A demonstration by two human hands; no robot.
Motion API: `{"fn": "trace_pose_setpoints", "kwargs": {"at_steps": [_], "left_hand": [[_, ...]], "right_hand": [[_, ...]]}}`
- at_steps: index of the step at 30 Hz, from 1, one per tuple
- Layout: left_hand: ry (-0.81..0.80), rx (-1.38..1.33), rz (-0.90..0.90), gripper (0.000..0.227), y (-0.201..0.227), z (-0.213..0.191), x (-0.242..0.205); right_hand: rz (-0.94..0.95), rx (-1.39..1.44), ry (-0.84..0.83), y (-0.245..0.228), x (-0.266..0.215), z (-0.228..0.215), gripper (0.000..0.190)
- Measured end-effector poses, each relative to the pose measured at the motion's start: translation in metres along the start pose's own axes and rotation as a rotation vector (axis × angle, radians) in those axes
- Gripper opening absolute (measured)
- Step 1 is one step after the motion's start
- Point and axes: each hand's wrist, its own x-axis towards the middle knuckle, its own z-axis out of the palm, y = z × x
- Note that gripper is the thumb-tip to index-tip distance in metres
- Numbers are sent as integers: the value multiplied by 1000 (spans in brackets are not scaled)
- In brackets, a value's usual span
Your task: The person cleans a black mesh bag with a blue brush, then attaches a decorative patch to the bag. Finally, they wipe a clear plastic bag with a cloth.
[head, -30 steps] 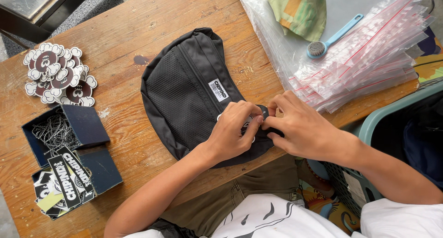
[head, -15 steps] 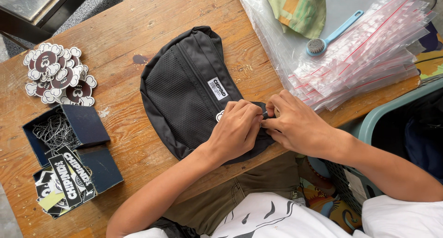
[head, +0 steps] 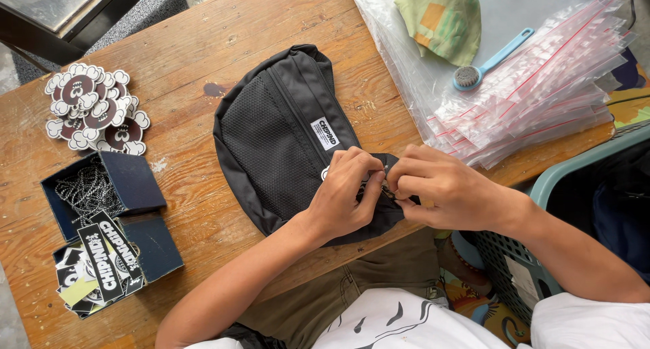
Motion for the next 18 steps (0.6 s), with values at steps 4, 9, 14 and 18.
{"fn": "trace_pose_setpoints", "kwargs": {"at_steps": [4,9,14,18], "left_hand": [[16,-35,-16,7,1,-1,1],[5,-41,-39,7,0,-1,0],[-2,-40,-40,7,0,-1,0],[-6,-47,-51,7,1,-1,0]], "right_hand": [[-38,13,13,-1,4,-2,23],[-60,12,14,3,2,-6,24],[25,18,-54,11,-8,-3,21],[104,19,-187,12,-9,-2,16]]}}
